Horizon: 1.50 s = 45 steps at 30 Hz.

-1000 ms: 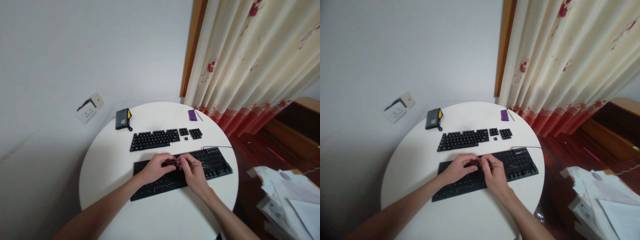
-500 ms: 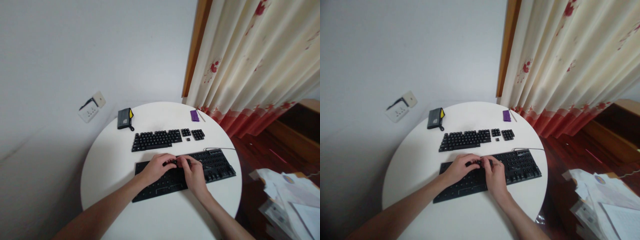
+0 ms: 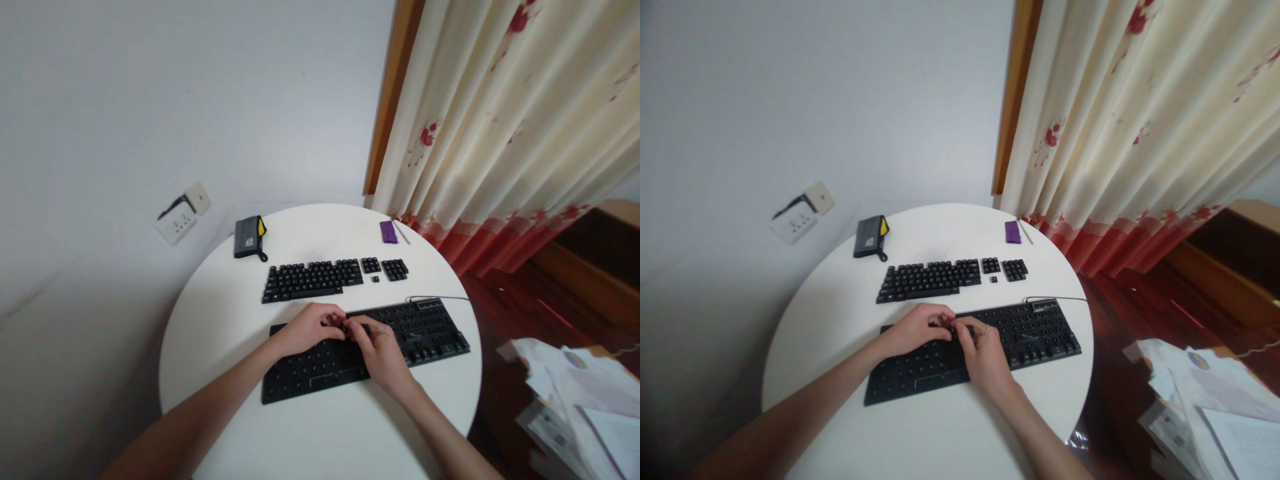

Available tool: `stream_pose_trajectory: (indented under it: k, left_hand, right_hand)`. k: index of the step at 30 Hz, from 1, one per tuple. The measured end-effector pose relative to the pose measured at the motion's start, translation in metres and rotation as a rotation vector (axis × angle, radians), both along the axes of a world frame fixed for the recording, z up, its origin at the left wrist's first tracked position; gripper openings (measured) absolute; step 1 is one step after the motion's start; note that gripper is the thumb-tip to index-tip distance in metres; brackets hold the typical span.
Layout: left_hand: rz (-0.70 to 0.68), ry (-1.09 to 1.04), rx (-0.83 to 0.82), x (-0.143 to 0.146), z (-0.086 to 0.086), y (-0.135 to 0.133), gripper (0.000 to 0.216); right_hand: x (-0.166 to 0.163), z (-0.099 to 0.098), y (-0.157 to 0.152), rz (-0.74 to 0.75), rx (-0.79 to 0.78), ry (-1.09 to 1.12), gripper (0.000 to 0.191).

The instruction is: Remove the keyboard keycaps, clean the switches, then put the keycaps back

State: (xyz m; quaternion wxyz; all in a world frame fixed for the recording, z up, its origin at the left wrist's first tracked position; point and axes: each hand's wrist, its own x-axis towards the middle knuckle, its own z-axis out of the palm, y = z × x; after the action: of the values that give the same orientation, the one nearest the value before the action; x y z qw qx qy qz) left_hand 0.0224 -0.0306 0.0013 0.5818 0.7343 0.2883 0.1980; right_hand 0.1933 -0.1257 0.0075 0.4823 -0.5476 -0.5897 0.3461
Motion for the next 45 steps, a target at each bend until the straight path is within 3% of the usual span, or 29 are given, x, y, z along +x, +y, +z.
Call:
stream_pose_trajectory:
  k: [6,11,13,20,26,32,38,45]
  left_hand:
    - [-0.030,0.043,0.088,0.001,0.007,-0.004,0.014]
    - [0.074,0.054,0.519,0.008,0.005,-0.017,0.018]
    - [0.088,0.041,0.601,0.009,0.002,-0.019,0.024]
    - [0.167,-0.083,0.606,0.008,-0.003,-0.022,0.021]
    - [0.247,-0.153,0.706,0.011,-0.001,-0.026,0.019]
    - [0.351,-0.145,0.733,0.009,0.001,-0.022,0.018]
    - [0.316,-0.113,0.522,0.007,-0.005,-0.016,0.017]
    - [0.298,-0.101,0.418,0.001,-0.003,-0.010,0.017]
  right_hand:
    - [0.003,-0.007,0.005,-0.039,-0.127,0.216,0.043]
    - [0.002,-0.015,0.011,-0.180,-0.158,0.386,0.043]
    - [0.002,-0.015,0.012,-0.214,-0.131,0.384,0.043]
    - [0.000,-0.005,0.007,-0.220,-0.067,0.203,0.040]
    - [-0.003,-0.008,0.008,-0.230,-0.079,0.431,0.040]
    - [0.001,-0.005,0.006,-0.259,0.125,0.024,0.031]
    - [0.009,0.006,0.006,0.070,0.211,-0.237,0.030]
    - [0.017,0.010,0.021,0.161,0.181,-0.483,0.022]
